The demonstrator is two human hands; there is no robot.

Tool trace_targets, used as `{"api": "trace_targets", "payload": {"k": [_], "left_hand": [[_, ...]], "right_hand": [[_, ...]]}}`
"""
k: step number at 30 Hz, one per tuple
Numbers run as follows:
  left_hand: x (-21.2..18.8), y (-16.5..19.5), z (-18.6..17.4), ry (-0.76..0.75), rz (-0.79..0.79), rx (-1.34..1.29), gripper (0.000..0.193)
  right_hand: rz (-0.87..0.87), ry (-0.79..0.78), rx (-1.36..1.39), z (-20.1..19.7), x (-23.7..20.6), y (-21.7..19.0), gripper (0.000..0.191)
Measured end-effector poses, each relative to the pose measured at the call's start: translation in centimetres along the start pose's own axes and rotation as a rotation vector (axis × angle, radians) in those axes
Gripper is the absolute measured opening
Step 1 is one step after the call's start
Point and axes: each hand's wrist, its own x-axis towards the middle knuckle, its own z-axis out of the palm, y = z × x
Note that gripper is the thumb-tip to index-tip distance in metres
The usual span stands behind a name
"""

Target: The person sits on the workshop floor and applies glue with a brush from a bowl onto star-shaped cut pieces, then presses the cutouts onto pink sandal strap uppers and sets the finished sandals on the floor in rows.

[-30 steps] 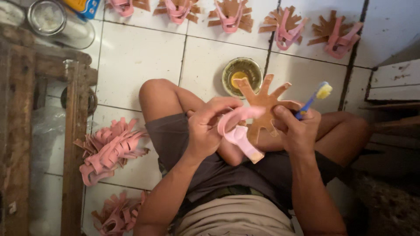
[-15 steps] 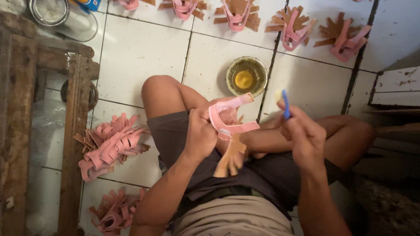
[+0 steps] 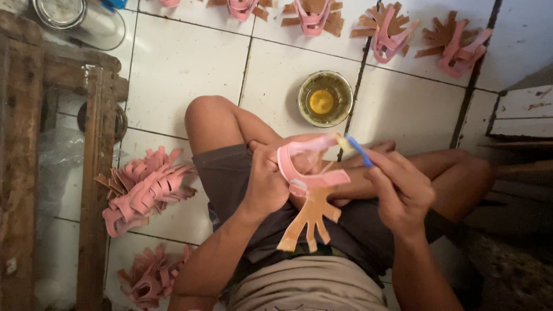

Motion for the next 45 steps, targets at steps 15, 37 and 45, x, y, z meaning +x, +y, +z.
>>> {"api": "trace_targets", "payload": {"k": [15, 37, 45], "left_hand": [[0.1, 0.3, -2.9, 0.129, -0.106, -0.072, 0.029], [0.5, 0.4, -7.2, -0.135, 0.334, 0.430, 0.049], [1.9, 1.6, -2.3, -0.202, 0.077, 0.456, 0.041]], "right_hand": [[0.126, -0.107, -0.186, 1.7, 3.2, 8.4, 0.022], [0.123, 0.071, -0.497, -8.1, 1.0, 16.4, 0.017], [0.040, 0.116, -0.216, -4.3, -1.8, 5.0, 0.025]]}}
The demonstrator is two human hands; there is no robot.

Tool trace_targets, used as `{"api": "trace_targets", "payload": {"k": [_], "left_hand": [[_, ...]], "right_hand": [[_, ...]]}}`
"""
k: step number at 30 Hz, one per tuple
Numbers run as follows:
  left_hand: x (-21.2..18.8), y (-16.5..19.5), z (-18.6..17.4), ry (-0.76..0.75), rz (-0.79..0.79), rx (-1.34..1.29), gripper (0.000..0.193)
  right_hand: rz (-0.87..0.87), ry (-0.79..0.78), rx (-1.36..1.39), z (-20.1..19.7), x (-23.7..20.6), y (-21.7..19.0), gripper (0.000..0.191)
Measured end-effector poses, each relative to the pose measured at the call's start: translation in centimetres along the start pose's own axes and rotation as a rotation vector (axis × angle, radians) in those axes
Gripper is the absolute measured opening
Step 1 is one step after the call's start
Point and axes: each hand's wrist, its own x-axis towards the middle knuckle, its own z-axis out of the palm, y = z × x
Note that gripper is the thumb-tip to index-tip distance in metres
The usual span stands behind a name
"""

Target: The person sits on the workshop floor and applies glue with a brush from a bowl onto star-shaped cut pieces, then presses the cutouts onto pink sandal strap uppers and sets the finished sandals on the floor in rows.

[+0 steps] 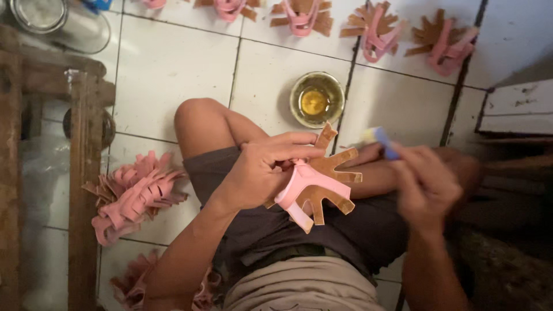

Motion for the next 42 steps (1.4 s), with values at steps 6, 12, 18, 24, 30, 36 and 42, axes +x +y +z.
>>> {"api": "trace_targets", "payload": {"k": [6, 12, 18, 24, 30, 36, 42], "left_hand": [[-0.3, 0.8, 0.4, -0.054, 0.049, 0.002, 0.042], [-0.4, -0.1, 0.6, -0.028, -0.002, -0.091, 0.044], [-0.2, 0.3, 0.4, -0.066, 0.016, -0.032, 0.046], [-0.2, 0.6, 0.4, -0.136, 0.019, -0.033, 0.047], [-0.2, 0.5, 0.3, -0.123, -0.056, -0.042, 0.048], [-0.2, 0.1, 0.0, -0.121, -0.020, -0.036, 0.049], [0.4, 0.7, 0.4, -0.168, -0.006, -0.077, 0.042]], "right_hand": [[-0.085, -0.115, 0.128, 2.1, 2.6, -5.0, 0.024], [-0.064, -0.108, 0.072, 1.6, 2.4, -5.2, 0.024], [0.028, -0.113, 0.038, 0.7, 2.2, -5.0, 0.025], [-0.027, -0.184, 0.015, 0.3, 2.6, -4.9, 0.024], [-0.015, -0.167, 0.080, 0.2, 2.6, -4.9, 0.025], [0.046, -0.171, 0.069, -0.1, 2.4, -5.5, 0.023], [0.013, -0.159, -0.087, 0.4, 2.8, -3.4, 0.016]]}}
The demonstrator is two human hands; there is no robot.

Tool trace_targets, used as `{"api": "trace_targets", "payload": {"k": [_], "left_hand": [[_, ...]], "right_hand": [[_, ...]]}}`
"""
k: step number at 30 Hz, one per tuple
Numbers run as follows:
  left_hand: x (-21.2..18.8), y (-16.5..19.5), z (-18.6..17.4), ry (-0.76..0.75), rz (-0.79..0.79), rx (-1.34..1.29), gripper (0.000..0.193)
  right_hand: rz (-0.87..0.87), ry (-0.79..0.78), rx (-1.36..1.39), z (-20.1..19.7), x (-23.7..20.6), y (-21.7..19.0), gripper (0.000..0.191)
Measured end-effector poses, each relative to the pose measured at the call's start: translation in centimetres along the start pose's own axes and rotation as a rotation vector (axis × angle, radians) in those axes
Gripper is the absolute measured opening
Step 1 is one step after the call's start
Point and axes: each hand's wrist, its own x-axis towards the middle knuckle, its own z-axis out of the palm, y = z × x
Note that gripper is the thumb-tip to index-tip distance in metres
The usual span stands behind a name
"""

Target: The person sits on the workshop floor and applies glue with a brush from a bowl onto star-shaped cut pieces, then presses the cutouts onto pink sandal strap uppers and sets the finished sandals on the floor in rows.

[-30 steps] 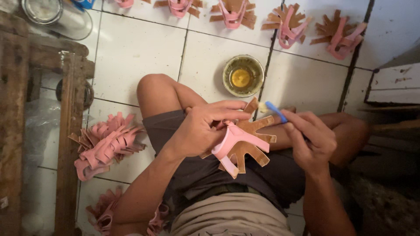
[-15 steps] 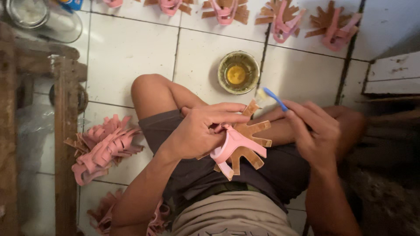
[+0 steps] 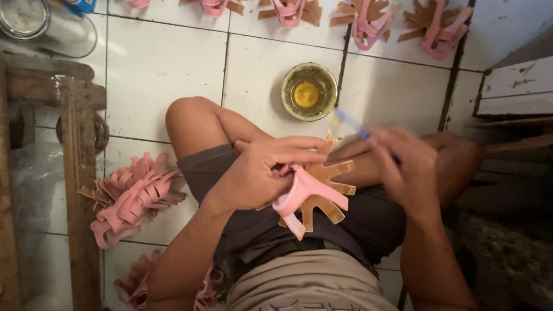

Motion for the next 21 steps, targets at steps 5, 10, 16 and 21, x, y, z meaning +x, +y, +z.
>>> {"api": "trace_targets", "payload": {"k": [5, 10, 16, 21], "left_hand": [[-0.6, 1.0, -1.9, -0.037, 0.090, -0.182, 0.050], [-0.9, 0.1, -1.3, 0.012, 0.060, -0.032, 0.030], [-0.7, -0.4, -1.3, -0.002, 0.126, 0.088, 0.032], [-0.8, -0.3, -1.4, -0.037, 0.198, 0.107, 0.042]], "right_hand": [[0.155, 0.306, 0.295, -0.5, 0.2, 2.5, 0.016], [0.132, 0.248, 0.507, -1.2, -0.6, 2.3, 0.018], [-0.036, 0.032, 0.273, -0.9, -0.7, 0.0, 0.020], [-0.073, -0.076, 0.156, -0.3, 0.7, -1.5, 0.024]]}}
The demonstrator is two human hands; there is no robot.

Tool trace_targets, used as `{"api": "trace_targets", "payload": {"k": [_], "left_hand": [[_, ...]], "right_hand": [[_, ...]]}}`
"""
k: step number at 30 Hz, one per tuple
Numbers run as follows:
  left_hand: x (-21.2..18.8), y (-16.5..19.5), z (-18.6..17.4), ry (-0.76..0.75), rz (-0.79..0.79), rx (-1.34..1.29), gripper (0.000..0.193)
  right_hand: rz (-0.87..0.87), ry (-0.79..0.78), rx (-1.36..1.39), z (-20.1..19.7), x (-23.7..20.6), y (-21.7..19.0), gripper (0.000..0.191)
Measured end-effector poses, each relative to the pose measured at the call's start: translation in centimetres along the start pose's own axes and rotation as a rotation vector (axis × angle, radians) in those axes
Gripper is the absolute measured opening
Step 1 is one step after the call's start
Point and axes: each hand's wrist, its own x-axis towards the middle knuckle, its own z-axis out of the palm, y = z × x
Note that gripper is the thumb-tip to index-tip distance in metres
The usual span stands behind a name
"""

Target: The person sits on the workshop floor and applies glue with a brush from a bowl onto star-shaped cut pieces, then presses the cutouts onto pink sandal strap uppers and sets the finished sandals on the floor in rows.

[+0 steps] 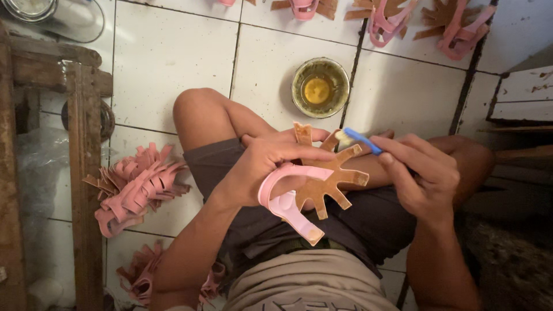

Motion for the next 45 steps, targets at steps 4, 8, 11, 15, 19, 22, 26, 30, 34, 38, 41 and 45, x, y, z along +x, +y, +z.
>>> {"api": "trace_targets", "payload": {"k": [4, 8, 11, 15, 19, 22, 26, 30, 34, 38, 41, 45], "left_hand": [[-0.1, -0.2, -0.1, -0.021, -0.079, -0.047, 0.045], [0.0, -0.2, -0.3, -0.011, -0.059, -0.035, 0.040], [0.3, -0.2, -0.3, -0.028, -0.049, -0.041, 0.052], [0.6, -0.1, -0.3, -0.028, -0.031, -0.013, 0.059], [0.8, -0.1, -0.4, -0.054, -0.022, -0.005, 0.057], [0.5, 0.1, -0.3, 0.000, -0.051, -0.006, 0.058], [-0.2, 0.3, 0.2, 0.162, -0.047, 0.269, 0.036], [-0.3, 0.1, 0.4, 0.183, 0.322, 0.794, 0.023], [-0.4, 0.2, -0.1, 0.142, 0.584, 1.179, 0.020], [-0.7, 0.8, -0.9, 0.113, 0.600, 1.128, 0.023], [-0.8, 1.1, -1.0, 0.188, 0.325, 0.837, 0.027], [-0.8, 0.8, -1.2, 0.192, 0.018, 0.335, 0.044]], "right_hand": [[0.022, -0.040, -0.119, -0.1, 0.7, -0.4, 0.022], [0.042, 0.002, -0.050, -0.5, 0.6, -0.5, 0.024], [0.037, -0.045, -0.086, -0.6, 0.7, -0.5, 0.023], [0.101, -0.004, -0.086, -0.8, 1.0, -0.7, 0.024], [0.094, -0.102, -0.116, -0.3, 1.0, 0.0, 0.020], [0.028, 0.025, -0.197, 0.3, 1.5, 2.3, 0.010], [0.100, 0.054, -0.072, 1.8, 2.4, 6.8, 0.016], [0.085, -0.089, -0.280, 6.0, 4.8, 10.8, 0.019], [-0.044, -0.142, -0.557, 11.0, 6.9, 13.7, 0.011], [0.035, -0.300, -0.799, 11.5, 6.8, 15.7, 0.017], [-0.016, -0.123, -0.583, 9.4, 4.3, 16.1, 0.013], [-0.013, -0.176, -0.705, 3.5, 1.9, 16.3, 0.015]]}}
